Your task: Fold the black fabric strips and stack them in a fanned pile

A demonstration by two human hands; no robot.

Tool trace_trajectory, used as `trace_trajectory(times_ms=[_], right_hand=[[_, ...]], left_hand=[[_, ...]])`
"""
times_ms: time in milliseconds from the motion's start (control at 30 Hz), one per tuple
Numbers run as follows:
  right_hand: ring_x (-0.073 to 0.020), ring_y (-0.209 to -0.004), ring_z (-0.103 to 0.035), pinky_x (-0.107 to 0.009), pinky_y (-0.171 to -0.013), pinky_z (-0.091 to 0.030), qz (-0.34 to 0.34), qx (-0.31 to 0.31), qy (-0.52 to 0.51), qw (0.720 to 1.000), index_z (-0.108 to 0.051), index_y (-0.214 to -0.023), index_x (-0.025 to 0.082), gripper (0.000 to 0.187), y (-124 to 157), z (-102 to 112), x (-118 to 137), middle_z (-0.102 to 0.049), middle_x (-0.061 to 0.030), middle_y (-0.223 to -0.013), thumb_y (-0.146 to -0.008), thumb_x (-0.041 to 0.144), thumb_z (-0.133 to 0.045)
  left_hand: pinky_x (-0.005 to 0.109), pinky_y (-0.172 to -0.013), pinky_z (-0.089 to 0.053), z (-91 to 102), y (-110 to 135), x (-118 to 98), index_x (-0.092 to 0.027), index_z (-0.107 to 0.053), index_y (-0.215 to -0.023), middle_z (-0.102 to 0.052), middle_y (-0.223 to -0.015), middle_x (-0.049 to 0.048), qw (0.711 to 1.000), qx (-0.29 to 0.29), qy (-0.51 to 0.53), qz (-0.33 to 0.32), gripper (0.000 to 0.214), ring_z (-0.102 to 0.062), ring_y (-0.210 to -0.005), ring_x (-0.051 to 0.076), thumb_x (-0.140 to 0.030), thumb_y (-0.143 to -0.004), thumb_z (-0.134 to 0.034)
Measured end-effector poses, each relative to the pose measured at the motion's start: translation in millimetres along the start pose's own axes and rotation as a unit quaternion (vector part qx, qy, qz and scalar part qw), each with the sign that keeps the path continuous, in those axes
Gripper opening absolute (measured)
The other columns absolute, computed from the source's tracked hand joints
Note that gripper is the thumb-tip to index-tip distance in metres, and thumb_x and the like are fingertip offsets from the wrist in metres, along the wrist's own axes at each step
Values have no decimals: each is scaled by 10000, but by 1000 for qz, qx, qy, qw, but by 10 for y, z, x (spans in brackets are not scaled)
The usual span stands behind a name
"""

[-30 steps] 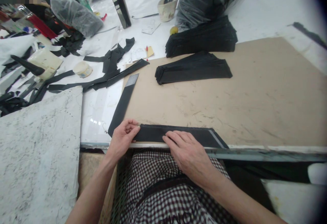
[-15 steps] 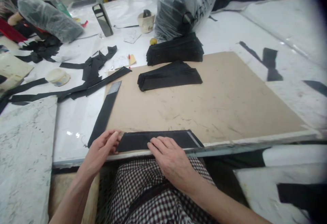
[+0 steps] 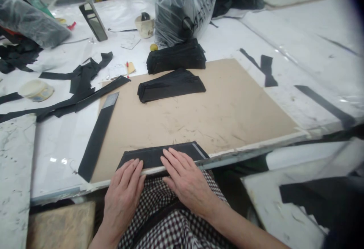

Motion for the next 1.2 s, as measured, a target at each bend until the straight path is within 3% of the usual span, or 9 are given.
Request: trace_trajectory(times_ms=[200,367,533,633,767,933,1067,1200], right_hand=[[-218,-1373,-451,-422,-1140,-386,-47,-14,32,998,-560,-1372,129,395,357,230,-200,-524,-84,-1476,-1027,297,-468],[-213,-1235,-563,-441,-1106,-388,-90,-52,15,994,-624,-1272,156,298,530,415,-424,-645,-82,-1327,-1005,234,-518],[-244,-1079,-591,-450,-989,-443,-128,-76,0,989,-646,-1199,151,250,522,471,-614,-678,-110,-1177,-984,189,-525],[-257,-1055,-576,-441,-938,-458,-138,-74,2,988,-645,-1195,146,251,489,460,-682,-659,-121,-1157,-980,183,-519],[-252,-1042,-570,-434,-920,-458,-136,-58,-5,989,-648,-1173,173,238,509,434,-746,-650,-107,-1163,-981,175,-509],[-240,-1043,-573,-430,-945,-454,-172,-89,-30,981,-641,-1137,181,197,551,452,-835,-652,-99,-1140,-988,198,-513],[-233,-1030,-569,-407,-927,-463,-220,-105,-64,968,-637,-1020,190,121,494,468,-888,-638,-89,-1090,-984,209,-523],[-226,-1011,-563,-403,-920,-451,-251,-108,-85,958,-611,-926,192,76,409,437,-911,-625,-71,-1041,-959,173,-546]], left_hand=[[511,-1097,-414,-2,-27,48,-304,-454,-1462,-622,-1346,79,1000,-6,0,-3,593,-565,-1237,315,-228,-902,-634],[501,-1047,-443,53,-168,1,-221,-604,-1241,-663,-1194,108,1000,-10,-19,-1,340,-588,-1130,306,-230,-902,-634],[448,-1002,-482,67,-473,-315,-183,-619,-1149,-655,-1135,102,997,-36,43,-44,235,-591,-1074,250,-162,-915,-611],[414,-985,-498,-40,-602,-516,-169,-612,-1203,-652,-1150,105,992,-2,78,-95,281,-588,-1075,231,-138,-924,-591],[446,-1009,-484,-180,-597,-580,-183,-610,-1263,-655,-1226,99,986,46,39,-154,336,-558,-1168,275,-141,-931,-583],[433,-988,-499,-135,-613,-602,-159,-643,-1190,-676,-1179,94,987,34,37,-155,263,-578,-1120,263,-168,-931,-600],[426,-991,-493,-161,-785,-810,-157,-653,-1134,-671,-1158,93,983,25,72,-166,206,-586,-1085,241,-160,-944,-575],[419,-1004,-488,-379,-942,-1026,-146,-630,-1226,-658,-1193,103,973,33,92,-207,295,-569,-1132,252,-148,-937,-574]])
Point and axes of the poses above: each hand's wrist, its own y-axis away from the middle knuckle, its own z-axis out of the back of the hand, x = y × z, the point moved 2 cm from there along -y, towards the middle knuckle
